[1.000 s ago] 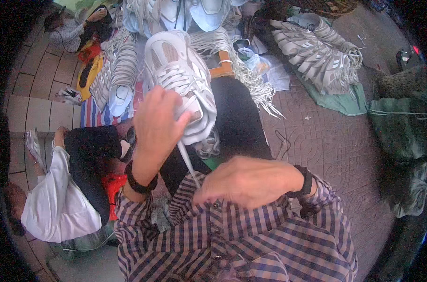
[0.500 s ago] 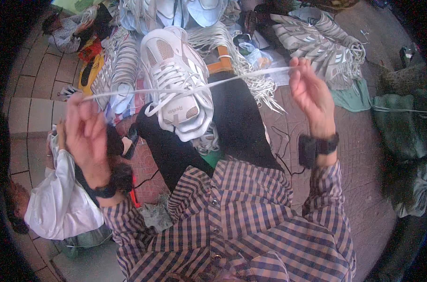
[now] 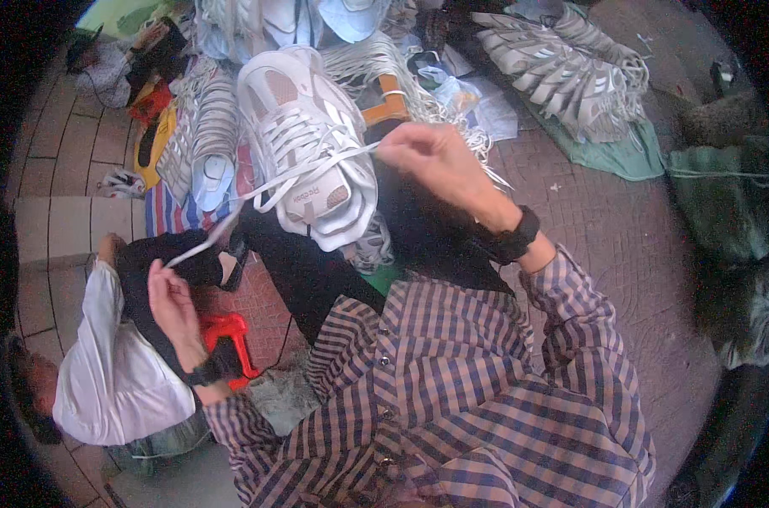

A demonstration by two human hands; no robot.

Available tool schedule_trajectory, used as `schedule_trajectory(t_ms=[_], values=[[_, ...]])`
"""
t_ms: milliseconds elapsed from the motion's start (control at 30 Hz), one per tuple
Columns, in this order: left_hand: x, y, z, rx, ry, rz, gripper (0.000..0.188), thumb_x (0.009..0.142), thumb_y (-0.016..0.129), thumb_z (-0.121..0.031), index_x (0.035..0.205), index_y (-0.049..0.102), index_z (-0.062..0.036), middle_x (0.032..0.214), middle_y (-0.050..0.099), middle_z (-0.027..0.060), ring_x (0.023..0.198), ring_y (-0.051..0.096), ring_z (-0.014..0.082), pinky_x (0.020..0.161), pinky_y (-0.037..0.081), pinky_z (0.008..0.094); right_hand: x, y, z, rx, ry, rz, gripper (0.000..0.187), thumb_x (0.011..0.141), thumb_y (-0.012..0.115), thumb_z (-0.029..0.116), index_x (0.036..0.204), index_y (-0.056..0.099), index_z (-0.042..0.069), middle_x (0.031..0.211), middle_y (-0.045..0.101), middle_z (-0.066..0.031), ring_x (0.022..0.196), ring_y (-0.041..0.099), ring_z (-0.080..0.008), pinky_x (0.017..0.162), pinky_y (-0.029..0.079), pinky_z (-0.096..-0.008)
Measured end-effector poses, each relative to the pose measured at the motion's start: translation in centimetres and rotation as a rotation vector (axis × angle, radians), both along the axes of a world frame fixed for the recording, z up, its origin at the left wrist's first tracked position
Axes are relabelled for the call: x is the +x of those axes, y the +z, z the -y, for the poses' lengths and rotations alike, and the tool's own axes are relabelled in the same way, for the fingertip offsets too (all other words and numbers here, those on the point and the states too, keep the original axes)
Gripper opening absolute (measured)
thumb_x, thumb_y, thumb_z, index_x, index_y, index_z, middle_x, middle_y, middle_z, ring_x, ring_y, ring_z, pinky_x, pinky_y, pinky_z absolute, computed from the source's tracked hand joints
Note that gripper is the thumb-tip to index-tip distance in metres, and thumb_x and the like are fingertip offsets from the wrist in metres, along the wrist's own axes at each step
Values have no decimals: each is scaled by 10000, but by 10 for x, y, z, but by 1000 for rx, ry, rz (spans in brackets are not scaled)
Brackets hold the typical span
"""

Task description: Lacing and assembling components of shoes in a workshop setting.

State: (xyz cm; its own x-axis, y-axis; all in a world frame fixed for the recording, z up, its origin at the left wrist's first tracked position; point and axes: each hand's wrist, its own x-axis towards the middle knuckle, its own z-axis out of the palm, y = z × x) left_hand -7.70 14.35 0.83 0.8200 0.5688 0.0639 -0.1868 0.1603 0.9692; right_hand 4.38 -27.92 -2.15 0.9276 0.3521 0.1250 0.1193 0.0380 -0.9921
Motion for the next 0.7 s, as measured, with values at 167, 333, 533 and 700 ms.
schedule_trajectory(t_ms=[167,333,533,700], values=[[15,17,146,869,-349,-175,140,874,518,-73,894,650,-31,850,586,33,612,518,65,522,394,182,-4,-6,-16,-49,-82,-22,169,805,629,157,854,671,1,758,637,-16,702,543,-55,651,440,-216],[46,12,213,701,-541,-288,140,825,559,-15,937,643,-11,739,553,14,530,458,58,488,358,186,12,-15,-26,-104,-46,13,209,798,615,190,843,655,-11,743,639,-57,690,562,-94,642,444,-255],[50,8,206,758,-514,-228,165,807,576,-1,956,644,-27,769,578,26,593,473,48,540,376,179,26,0,-21,-284,83,313,193,772,594,194,803,645,10,737,620,-120,695,605,-263,653,466,-331],[19,0,188,516,-421,-266,132,828,580,-4,955,617,-8,795,580,6,671,513,48,590,399,165,18,11,-36,-613,10,1015,134,759,557,155,703,562,34,689,557,-124,701,572,-322,615,452,-418]])
